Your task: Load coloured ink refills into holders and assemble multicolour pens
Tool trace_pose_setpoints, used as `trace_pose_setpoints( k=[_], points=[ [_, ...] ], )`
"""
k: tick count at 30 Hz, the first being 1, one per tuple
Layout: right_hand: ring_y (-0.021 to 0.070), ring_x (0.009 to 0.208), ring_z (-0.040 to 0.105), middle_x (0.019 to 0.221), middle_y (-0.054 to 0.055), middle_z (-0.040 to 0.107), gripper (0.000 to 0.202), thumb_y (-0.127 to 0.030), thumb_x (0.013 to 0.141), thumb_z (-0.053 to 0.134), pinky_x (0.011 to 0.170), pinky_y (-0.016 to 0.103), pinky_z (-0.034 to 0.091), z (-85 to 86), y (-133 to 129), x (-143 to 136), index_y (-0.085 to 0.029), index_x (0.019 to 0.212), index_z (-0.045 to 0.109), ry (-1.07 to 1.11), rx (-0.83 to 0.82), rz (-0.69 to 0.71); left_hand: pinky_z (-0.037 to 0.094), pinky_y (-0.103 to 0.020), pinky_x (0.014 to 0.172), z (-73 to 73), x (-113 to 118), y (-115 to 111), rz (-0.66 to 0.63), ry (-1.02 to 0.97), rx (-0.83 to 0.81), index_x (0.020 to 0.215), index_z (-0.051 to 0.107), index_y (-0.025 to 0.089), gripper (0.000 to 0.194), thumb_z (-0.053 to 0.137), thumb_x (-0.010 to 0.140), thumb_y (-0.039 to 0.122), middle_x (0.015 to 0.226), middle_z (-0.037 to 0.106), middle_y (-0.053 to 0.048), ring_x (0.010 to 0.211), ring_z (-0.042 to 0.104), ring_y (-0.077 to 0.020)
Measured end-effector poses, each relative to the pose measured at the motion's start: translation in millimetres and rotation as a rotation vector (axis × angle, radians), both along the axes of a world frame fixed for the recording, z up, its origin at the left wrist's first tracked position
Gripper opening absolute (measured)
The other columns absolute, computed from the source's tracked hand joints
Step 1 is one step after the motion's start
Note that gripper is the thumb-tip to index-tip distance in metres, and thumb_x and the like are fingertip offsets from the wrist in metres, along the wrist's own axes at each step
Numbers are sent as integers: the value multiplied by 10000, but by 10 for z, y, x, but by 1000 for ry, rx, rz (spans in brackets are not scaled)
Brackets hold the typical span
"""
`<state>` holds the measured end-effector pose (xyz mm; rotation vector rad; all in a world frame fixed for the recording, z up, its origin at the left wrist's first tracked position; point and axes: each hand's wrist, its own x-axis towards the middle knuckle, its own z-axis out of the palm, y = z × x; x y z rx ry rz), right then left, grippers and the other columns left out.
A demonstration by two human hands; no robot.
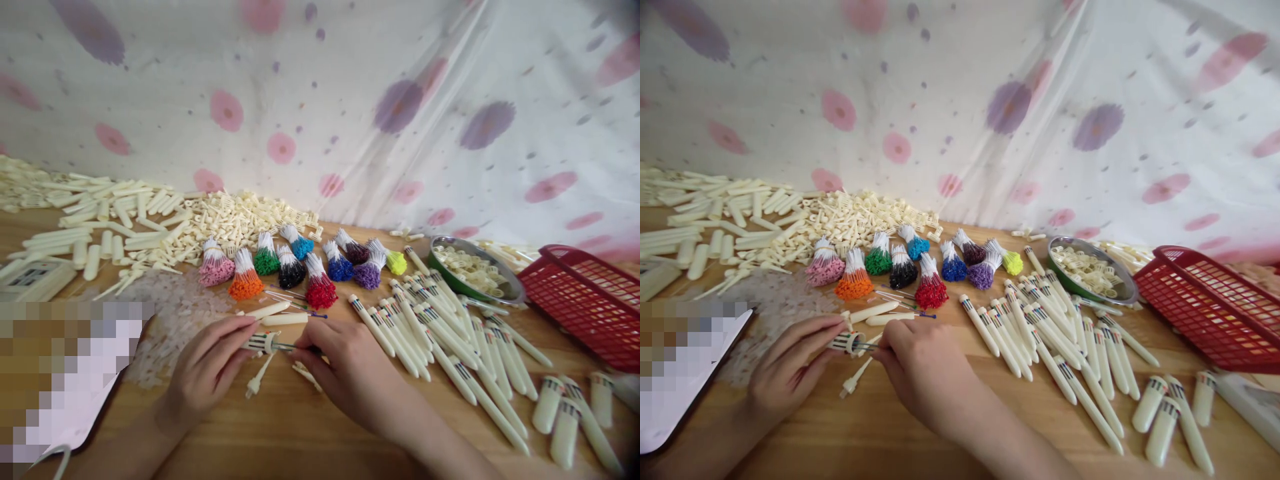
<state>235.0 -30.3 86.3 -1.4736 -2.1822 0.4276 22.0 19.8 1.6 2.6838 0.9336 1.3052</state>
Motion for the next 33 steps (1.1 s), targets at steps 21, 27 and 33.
trace_pose_setpoints(
  k=[21, 27, 33],
  points=[
    [110, 544, 445, 610, 4, 551, 244, -127, 902, 397, 511, 239, 301, -46, 14, 87, -160, 692, 517, -222, 254, 239, 513, -295, 852, -58, 41, -72, -160, 17, -84, 1314, 426, 249, 474, 476, 866, 103, 1120, 636, -83, 989, 623, -190],
    [124, 611, 479, 694, 27, 586, 200, -155, 916, 413, 560, 243, 328, -8, 19, 161, -146, 768, 547, -216, 255, 280, 529, -280, 821, -38, 71, -70, -108, -58, -130, 1204, 537, 229, 369, 509, 850, 130, 1065, 654, -73, 943, 638, -187],
    [134, 640, 525, 687, 32, 596, 210, -181, 926, 399, 584, 246, 366, 21, 12, 223, -147, 824, 579, -207, 253, 270, 528, -264, 797, -1, 103, -76, -110, -117, -156, 1095, 574, 204, 278, 533, 833, 119, 1006, 644, -64, 918, 630, -174]
  ],
)
